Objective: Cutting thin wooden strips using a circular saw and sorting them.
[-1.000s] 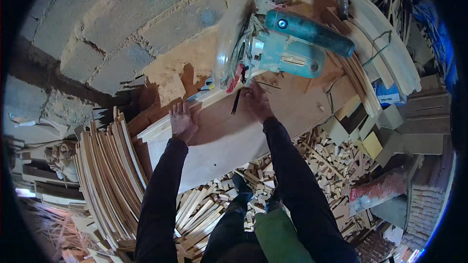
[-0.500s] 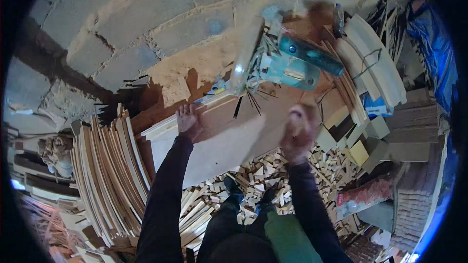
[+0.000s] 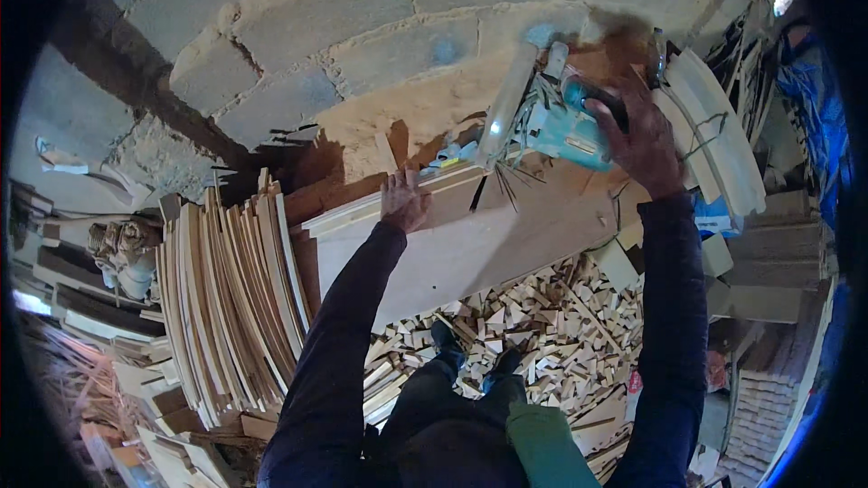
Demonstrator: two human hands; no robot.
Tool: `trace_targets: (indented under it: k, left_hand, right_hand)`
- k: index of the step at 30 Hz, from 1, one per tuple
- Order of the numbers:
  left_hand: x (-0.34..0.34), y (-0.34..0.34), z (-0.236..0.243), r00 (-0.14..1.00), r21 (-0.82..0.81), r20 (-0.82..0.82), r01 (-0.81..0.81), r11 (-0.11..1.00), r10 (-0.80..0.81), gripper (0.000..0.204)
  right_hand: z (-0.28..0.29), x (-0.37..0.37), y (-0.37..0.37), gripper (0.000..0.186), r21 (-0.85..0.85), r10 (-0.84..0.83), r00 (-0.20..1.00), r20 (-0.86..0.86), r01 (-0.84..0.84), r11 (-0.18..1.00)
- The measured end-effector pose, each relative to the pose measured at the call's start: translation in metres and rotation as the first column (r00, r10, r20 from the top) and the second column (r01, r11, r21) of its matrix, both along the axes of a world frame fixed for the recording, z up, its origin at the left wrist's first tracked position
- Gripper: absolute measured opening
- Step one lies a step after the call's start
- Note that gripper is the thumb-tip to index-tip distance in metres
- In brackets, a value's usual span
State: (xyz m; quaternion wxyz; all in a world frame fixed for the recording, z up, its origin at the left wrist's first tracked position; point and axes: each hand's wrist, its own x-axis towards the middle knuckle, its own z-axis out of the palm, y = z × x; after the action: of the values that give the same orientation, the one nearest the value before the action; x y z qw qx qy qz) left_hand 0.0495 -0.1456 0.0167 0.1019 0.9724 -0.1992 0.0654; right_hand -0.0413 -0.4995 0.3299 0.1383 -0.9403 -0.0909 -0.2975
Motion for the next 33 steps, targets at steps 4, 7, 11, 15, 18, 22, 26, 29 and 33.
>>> trace_targets:
  k: [4,7,11,15,18,22,26,29,33]
  left_hand:
    - [-0.002,-0.014,0.008,0.983,-0.014,0.178,0.045,0.999,-0.041,0.078]
    - [0.003,-0.019,0.009,0.998,-0.024,-0.017,0.060,0.998,-0.061,0.075]
    - [0.012,-0.009,0.002,0.974,-0.029,0.112,0.200,0.979,-0.196,0.074]
    - [0.016,-0.006,-0.010,0.964,-0.017,0.067,0.258,0.966,-0.256,0.073]
    - [0.018,-0.006,-0.012,0.969,-0.068,0.058,0.243,0.968,-0.240,0.072]
    - [0.017,-0.010,-0.004,0.979,-0.065,-0.018,0.201,0.977,-0.202,0.065]
    - [0.010,-0.013,0.007,0.981,-0.102,0.040,0.192,0.976,-0.189,0.055]
    - [0.006,-0.015,0.009,0.980,0.058,0.056,0.189,0.980,-0.192,0.060]
    - [0.009,-0.014,0.004,0.968,0.009,0.123,0.219,0.976,-0.218,0.063]
  right_hand:
    - [0.006,0.001,-0.004,0.036,-0.068,0.092,0.995,-0.046,-0.095,0.993]
    - [0.010,0.006,-0.003,0.036,0.053,0.079,0.972,-0.220,-0.069,0.996]
    - [0.012,0.010,0.002,0.039,-0.146,-0.069,0.973,-0.220,0.037,0.989]
    - [0.010,0.017,0.002,0.040,0.061,0.067,0.978,-0.196,-0.056,0.997]
    - [0.009,0.020,-0.001,0.042,0.056,0.043,0.974,-0.221,-0.031,0.998]
    - [0.012,0.022,-0.003,0.044,0.131,0.129,0.967,-0.219,-0.102,0.986]
    - [0.014,0.022,0.003,0.038,0.084,0.142,0.975,-0.171,-0.129,0.988]
    - [0.015,0.022,0.001,0.039,0.043,0.058,0.975,-0.215,-0.050,0.998]
    - [0.012,0.021,-0.005,0.045,-0.018,-0.046,0.932,-0.359,0.042,0.999]
